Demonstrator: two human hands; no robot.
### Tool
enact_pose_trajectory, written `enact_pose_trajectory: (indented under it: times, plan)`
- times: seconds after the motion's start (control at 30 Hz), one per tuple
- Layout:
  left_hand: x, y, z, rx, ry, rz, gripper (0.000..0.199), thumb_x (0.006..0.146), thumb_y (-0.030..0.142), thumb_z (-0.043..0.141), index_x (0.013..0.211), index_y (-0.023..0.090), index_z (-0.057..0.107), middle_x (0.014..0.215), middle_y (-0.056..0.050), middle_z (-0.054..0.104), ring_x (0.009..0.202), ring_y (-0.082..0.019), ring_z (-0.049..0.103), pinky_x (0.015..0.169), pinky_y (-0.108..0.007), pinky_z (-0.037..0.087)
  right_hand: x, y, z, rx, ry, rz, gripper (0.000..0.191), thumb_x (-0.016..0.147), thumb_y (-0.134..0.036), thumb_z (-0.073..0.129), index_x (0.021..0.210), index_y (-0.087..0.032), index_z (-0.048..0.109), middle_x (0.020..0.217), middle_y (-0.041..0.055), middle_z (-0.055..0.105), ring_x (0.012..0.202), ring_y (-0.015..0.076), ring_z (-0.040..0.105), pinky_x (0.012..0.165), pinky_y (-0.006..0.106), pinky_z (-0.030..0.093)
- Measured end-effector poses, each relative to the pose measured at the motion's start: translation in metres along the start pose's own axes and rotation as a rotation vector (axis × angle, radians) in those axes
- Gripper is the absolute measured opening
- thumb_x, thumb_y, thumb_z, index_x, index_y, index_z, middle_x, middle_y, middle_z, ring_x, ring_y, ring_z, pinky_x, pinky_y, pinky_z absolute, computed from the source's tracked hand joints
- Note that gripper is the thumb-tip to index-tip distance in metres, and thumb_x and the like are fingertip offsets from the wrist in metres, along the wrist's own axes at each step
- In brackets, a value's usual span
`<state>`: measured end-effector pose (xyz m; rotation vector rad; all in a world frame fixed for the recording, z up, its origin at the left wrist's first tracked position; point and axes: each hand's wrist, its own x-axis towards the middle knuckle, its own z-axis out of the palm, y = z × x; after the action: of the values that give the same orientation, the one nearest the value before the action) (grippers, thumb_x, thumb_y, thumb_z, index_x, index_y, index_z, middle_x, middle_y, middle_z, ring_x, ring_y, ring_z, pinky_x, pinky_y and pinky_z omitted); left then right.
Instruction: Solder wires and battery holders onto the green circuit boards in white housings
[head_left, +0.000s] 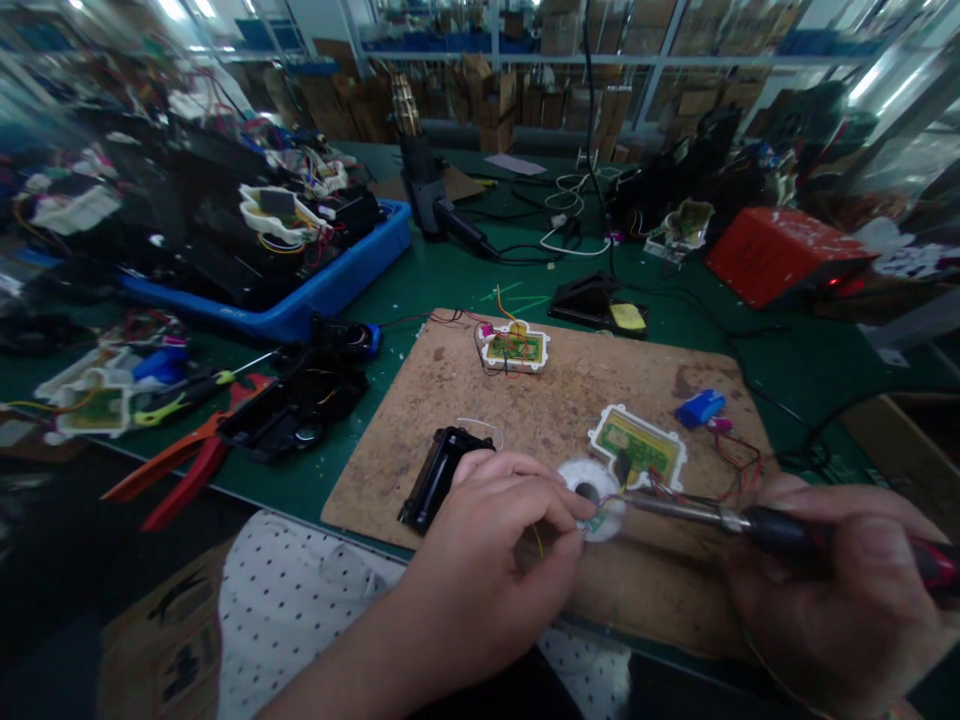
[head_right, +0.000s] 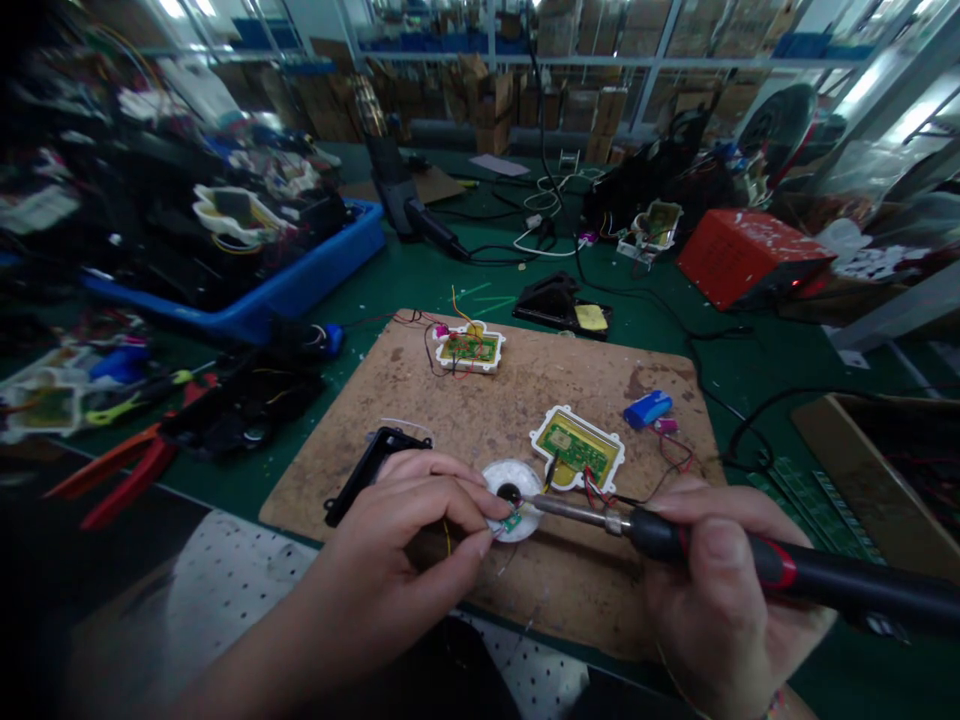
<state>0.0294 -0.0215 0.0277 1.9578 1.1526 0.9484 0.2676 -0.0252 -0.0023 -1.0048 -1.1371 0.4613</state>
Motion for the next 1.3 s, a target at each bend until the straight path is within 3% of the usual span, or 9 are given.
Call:
enact_pose_trajectory:
  times: [0.1,0.43,1.03,1.3]
  plan:
    - [0.001,-0.0005,-0.0004,-0.002,-0.014,-0.014,0.016,0.085,0.008,0.068,0.082,0.024,0.066,0.101,0.01,0.079,0.103,-0.015,0.069,0.097,-0.038,0.043,0.0026,-0.0029,0.006,0.072,-0.039,-0.006,0.018,0.088,-0.025,0.069,0.071,-0.02,0.069,0.063,-0.0021,0.059,0.054,0.0117,0.052,0.05,0.029,0.04]
    - [0.0023,-0.0011,-0.0022,-0.025,-0.026,-0.015,0.015,0.084,0.008,0.068,0.081,0.023,0.066,0.099,0.007,0.079,0.1,-0.017,0.069,0.096,-0.04,0.044,-0.0028,-0.0036,0.0053,-0.034,-0.112,0.031,0.021,0.088,-0.022,0.071,0.068,-0.018,0.065,0.062,-0.0022,0.058,0.055,0.0118,0.055,0.056,0.03,0.044]
    - [0.0018,-0.0013,-0.0024,-0.041,-0.025,-0.019,0.018,0.082,0.005,0.069,0.083,0.023,0.066,0.1,0.008,0.079,0.101,-0.016,0.069,0.097,-0.04,0.044,-0.0049,-0.005,0.0025,-0.11,-0.11,0.092,0.019,0.087,-0.025,0.073,0.069,-0.022,0.066,0.063,-0.0013,0.06,0.06,0.0138,0.056,0.055,0.029,0.045]
    - [0.003,-0.0016,-0.0021,-0.039,-0.028,-0.021,0.018,0.082,0.005,0.068,0.081,0.023,0.066,0.1,0.006,0.079,0.101,-0.018,0.069,0.097,-0.041,0.044,-0.0037,-0.0045,0.0035,-0.085,-0.134,0.052,0.02,0.087,-0.022,0.071,0.069,-0.02,0.066,0.062,-0.0006,0.06,0.059,0.0136,0.057,0.054,0.029,0.045]
